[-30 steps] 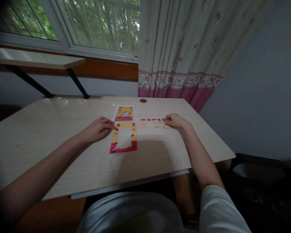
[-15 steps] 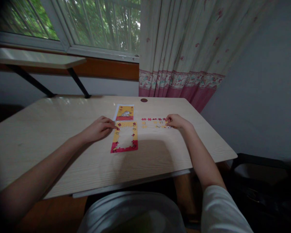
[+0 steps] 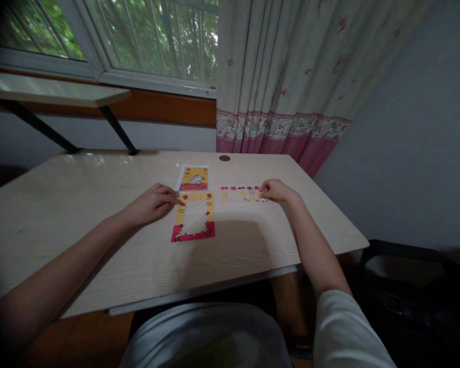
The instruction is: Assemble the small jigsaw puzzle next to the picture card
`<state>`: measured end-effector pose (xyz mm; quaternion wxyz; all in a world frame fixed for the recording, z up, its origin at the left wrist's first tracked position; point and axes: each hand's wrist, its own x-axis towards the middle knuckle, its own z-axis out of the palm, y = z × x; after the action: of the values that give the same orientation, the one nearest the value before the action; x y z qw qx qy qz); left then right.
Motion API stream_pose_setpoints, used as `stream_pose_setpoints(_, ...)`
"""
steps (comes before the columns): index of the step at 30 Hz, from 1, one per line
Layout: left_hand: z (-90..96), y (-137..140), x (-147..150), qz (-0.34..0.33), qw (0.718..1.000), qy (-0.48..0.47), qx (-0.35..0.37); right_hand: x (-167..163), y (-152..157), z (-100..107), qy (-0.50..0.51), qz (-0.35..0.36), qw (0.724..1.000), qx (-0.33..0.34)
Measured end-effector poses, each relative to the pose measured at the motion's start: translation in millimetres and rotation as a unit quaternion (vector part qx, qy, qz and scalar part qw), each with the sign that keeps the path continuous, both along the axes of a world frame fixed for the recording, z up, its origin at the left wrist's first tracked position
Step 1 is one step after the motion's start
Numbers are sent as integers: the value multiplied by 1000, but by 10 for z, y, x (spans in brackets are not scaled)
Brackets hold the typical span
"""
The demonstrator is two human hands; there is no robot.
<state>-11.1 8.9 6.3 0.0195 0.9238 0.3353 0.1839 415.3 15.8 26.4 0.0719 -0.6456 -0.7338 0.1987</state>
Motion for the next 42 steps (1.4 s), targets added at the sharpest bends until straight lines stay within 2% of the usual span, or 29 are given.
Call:
stream_pose_setpoints(5,-12,16,-9,-12,1000,-4,-2,128,13,31,42,-4,999,14)
stream_pose_setpoints(9,-6,16,-13,-13,1000,-9,-5,430,39,79,27,-24,999,41)
stream_pose_setpoints(14,-28,22,-21,-3,1000,-2,2,856,25,73,-10,-92,995,47)
stream_pose_setpoints(19,-35,18,-16,-3,1000,7,8,1088,-8,-29,22,-156,987,15)
stream_pose_setpoints(26,-17,15,-15,-2,1000,15,13,1146,21,-124,30,-186,982,14)
stream_pose_setpoints(36,-31,32,-15,2,1000,14,12,1080,-5,-68,23,-162,987,4)
stream_pose_setpoints(42,-17,17,-10,3,1000,14,8,1046,-7,-37,7,-172,985,1)
